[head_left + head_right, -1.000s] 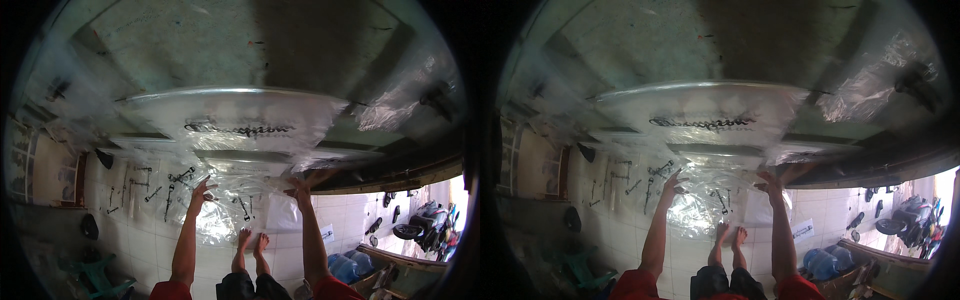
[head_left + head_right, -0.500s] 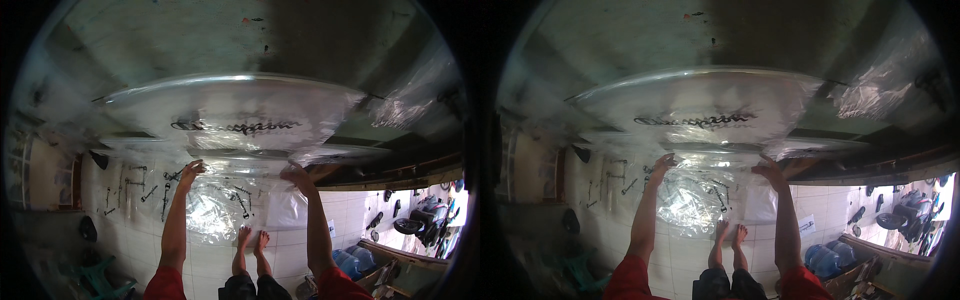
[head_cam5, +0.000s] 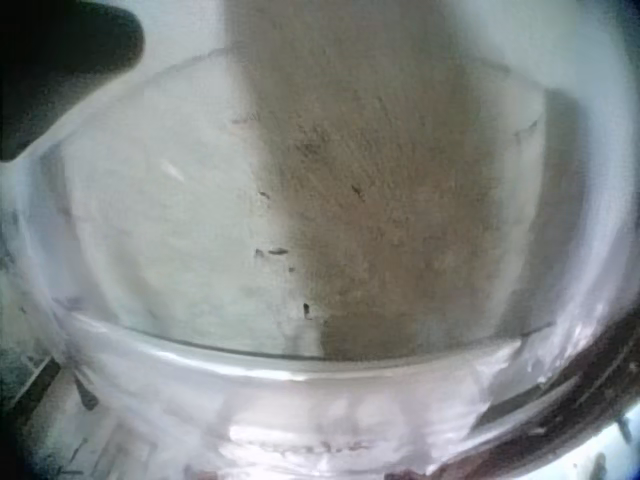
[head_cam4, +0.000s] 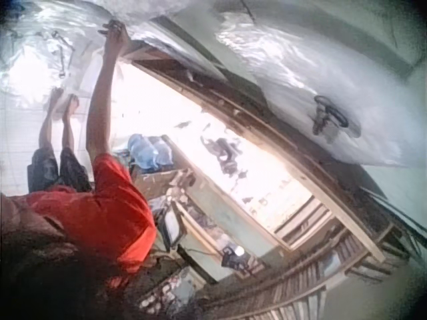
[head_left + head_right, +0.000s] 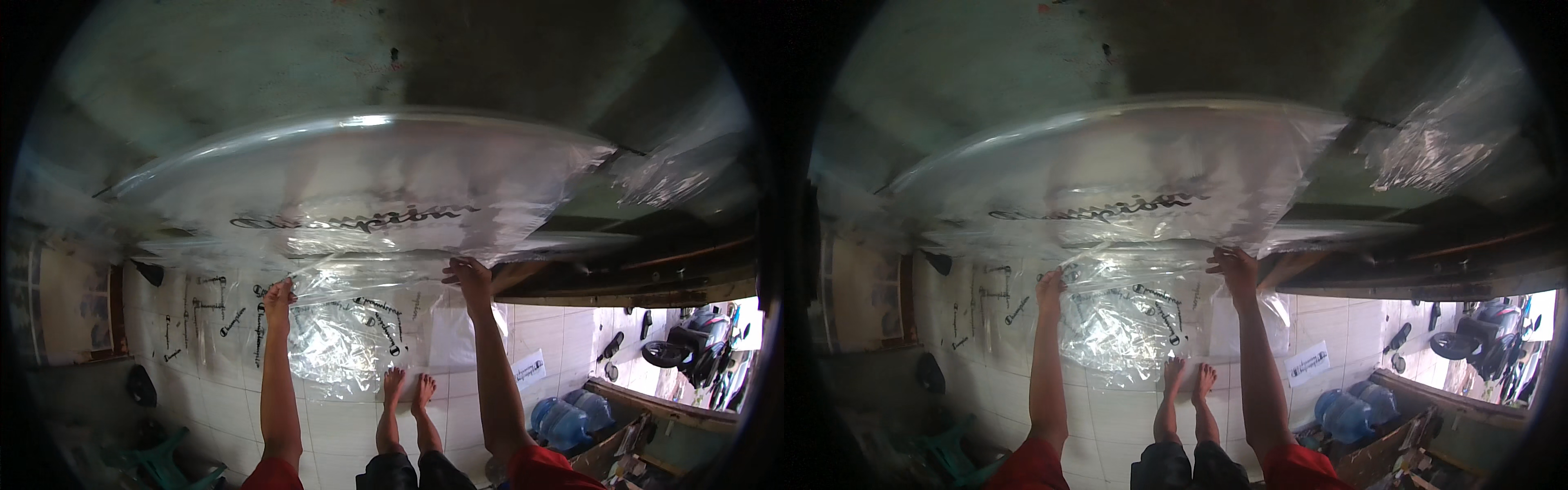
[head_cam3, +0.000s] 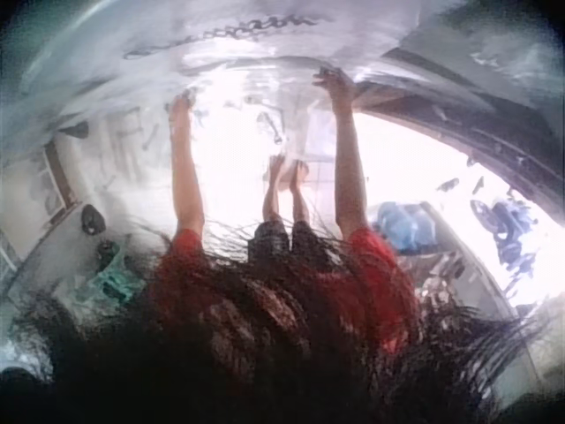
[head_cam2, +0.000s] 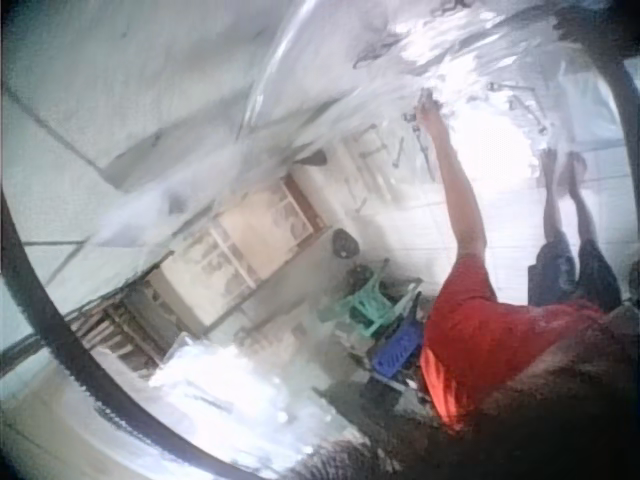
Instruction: The person takes printed plastic films and hangs them up on the wall one by one using a clip or adhesive.
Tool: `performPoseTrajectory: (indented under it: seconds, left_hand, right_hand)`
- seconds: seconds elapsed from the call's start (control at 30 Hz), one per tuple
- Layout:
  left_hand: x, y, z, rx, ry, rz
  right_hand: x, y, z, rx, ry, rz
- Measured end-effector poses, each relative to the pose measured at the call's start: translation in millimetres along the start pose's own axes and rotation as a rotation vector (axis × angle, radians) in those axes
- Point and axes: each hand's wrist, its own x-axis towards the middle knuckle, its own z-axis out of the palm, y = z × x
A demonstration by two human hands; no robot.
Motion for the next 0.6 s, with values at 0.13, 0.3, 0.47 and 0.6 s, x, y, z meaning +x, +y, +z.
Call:
performPoseTrajectory:
  seconds: [0.13,0.3,0.47,0.6]
  left_hand:
    - [-7.0,1.4,14.9,-0.008,-0.022,-0.025]
    - [-9.6,19.7,17.7,-0.194,0.186,0.13]
    - [2.8,-1.5,-0.1,-0.244,0.372,0.296]
    - [10.0,-19.5,15.7,-0.139,0.232,0.36]
  right_hand:
    - [14.2,16.3,-16.6,-0.153,0.066,-0.004]
    - [31.5,26.3,-9.2,-0.552,-0.07,-0.244]
    - [49.1,42.8,28.3,-0.445,-0.037,-0.242]
    - [71.9,103.8,-18.9,-0.68,-0.057,-0.136]
